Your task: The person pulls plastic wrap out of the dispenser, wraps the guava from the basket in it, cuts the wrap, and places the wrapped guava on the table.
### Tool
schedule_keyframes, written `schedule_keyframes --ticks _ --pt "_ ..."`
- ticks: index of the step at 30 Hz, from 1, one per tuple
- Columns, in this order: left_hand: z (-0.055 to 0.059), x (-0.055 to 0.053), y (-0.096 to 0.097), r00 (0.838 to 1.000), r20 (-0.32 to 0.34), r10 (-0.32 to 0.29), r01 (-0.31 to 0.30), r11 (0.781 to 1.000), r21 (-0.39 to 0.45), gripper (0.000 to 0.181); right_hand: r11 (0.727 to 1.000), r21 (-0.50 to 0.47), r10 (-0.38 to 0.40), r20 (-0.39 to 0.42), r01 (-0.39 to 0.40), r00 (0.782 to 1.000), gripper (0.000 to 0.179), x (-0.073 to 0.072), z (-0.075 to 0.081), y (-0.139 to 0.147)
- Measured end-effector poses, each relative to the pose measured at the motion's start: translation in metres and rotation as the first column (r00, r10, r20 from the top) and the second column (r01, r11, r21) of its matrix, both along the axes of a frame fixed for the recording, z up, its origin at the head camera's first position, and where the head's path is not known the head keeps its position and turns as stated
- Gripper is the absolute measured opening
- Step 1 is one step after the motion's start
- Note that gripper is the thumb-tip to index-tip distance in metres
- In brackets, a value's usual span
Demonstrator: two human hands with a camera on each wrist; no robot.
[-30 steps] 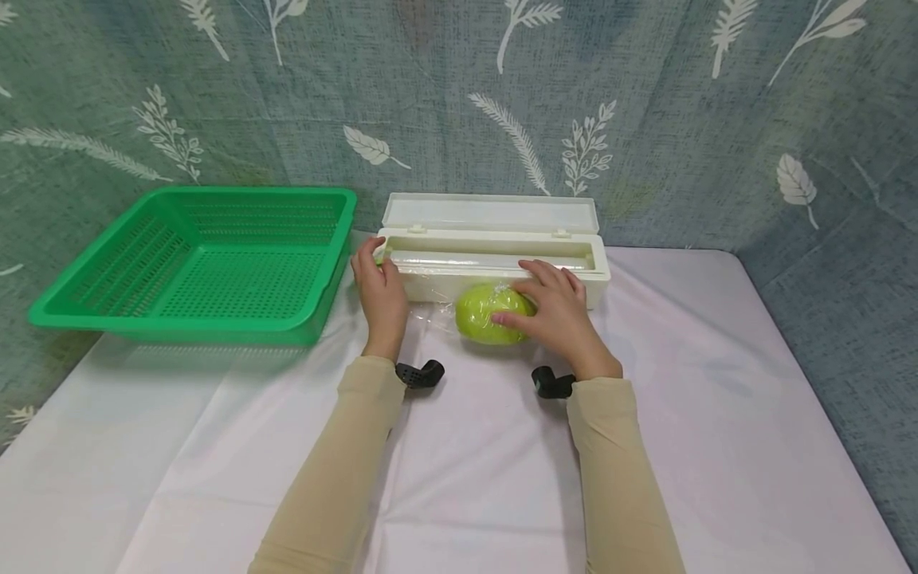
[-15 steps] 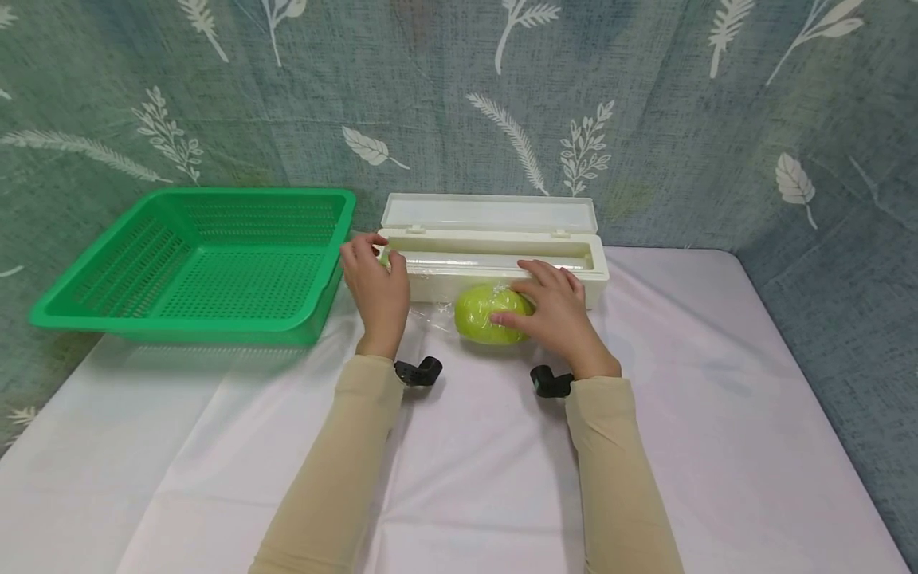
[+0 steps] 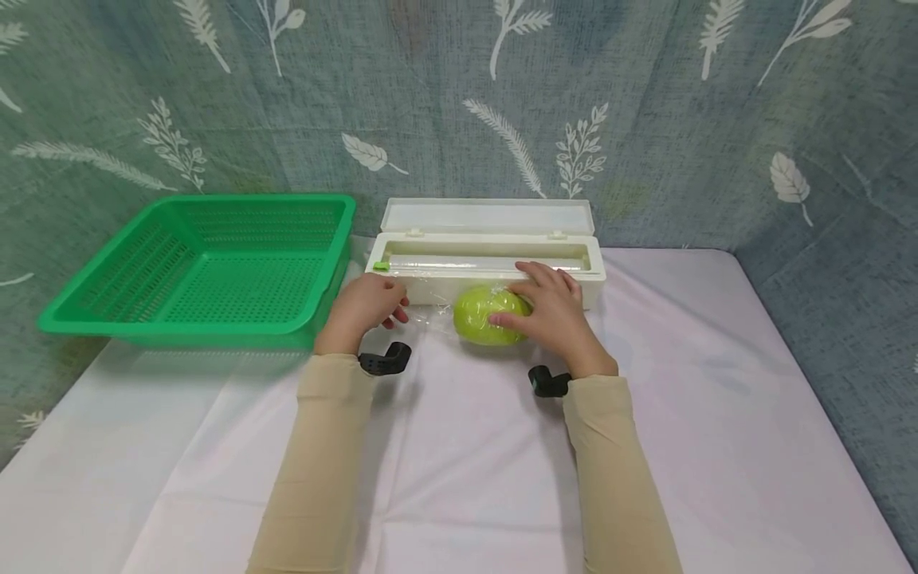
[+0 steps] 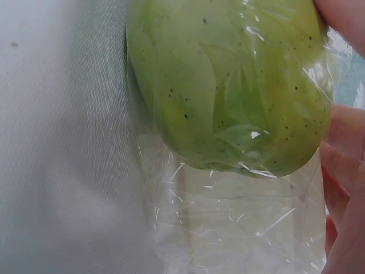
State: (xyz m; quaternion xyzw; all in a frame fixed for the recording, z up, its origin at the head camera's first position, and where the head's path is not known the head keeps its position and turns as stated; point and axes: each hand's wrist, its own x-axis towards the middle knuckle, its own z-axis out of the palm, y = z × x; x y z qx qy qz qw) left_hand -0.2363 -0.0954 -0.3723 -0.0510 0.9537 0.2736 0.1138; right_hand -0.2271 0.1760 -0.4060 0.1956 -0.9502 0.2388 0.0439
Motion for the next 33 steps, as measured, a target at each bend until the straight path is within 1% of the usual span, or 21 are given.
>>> schedule_keyframes --ticks 3,5,7,8,11,13,14,16,18,20,23,25,29,33 --pt "-0.006 -0.001 -0.007 0.999 -0.028 0.025 -0.026 1.000 -0.011 0.041 1.000 0.003 0.000 -0.003 0.000 1.000 0.068 0.000 0.000 0.000" --pt "-0.010 -0.002 -0.011 0.998 -0.052 0.042 -0.042 0.999 0.000 0.043 1.000 0.001 0.001 -0.005 -0.001 1.000 0.068 0.000 0.000 0.000" --pt "-0.013 -0.002 -0.014 0.998 -0.053 0.044 -0.043 0.998 0.037 0.044 1.000 -0.005 -0.001 -0.006 0.001 1.000 0.068 0.001 0.001 0.000" --pt "-0.014 -0.003 -0.014 0.998 -0.035 0.044 -0.041 0.996 0.076 0.044 1.000 -0.007 -0.001 -0.004 0.001 1.000 0.068 0.001 0.001 0.000" --pt "-0.018 -0.005 -0.016 1.000 0.024 -0.007 0.002 0.986 0.168 0.044 1.000 -0.015 -0.009 -0.002 0.009 1.000 0.067 0.002 0.001 0.001" --pt "-0.020 -0.007 -0.017 0.998 0.049 -0.050 0.039 0.980 0.193 0.043 1.000 -0.021 -0.010 -0.003 0.010 1.000 0.067 0.002 0.001 0.001" --pt "-0.022 -0.008 -0.018 0.996 0.053 -0.069 0.058 0.980 0.190 0.044 1.000 -0.022 -0.009 -0.006 0.009 1.000 0.066 0.002 0.000 0.001" --pt "-0.023 -0.009 -0.020 0.994 0.046 -0.096 0.087 0.982 0.169 0.043 1.000 -0.025 -0.004 -0.008 0.004 1.000 0.066 0.002 -0.001 0.001" --pt "-0.025 -0.010 -0.022 0.993 0.034 -0.112 0.104 0.978 0.182 0.042 1.000 -0.024 0.000 -0.010 0.000 1.000 0.067 0.002 -0.001 0.000" --pt "-0.026 -0.012 -0.023 0.992 0.022 -0.121 0.113 0.968 0.226 0.040 1.000 -0.025 0.002 -0.009 -0.003 1.000 0.068 0.001 -0.002 0.000" --pt "-0.028 -0.014 -0.024 0.991 0.006 -0.131 0.122 0.942 0.314 0.037 1.000 -0.029 -0.001 -0.008 0.001 1.000 0.068 0.001 -0.002 0.000" --pt "-0.029 -0.016 -0.023 0.991 -0.010 -0.136 0.132 0.931 0.341 0.034 1.000 -0.030 0.001 -0.007 -0.001 1.000 0.069 0.001 -0.002 0.000" --pt "-0.028 -0.017 -0.020 0.985 -0.060 -0.161 0.171 0.924 0.341 0.031 1.000 -0.028 -0.001 -0.007 0.000 1.000 0.069 0.001 -0.002 0.000" --pt "-0.021 -0.015 -0.015 0.973 -0.091 -0.213 0.231 0.921 0.313 0.032 1.000 -0.027 0.000 -0.008 0.000 1.000 0.068 0.001 -0.001 -0.001"
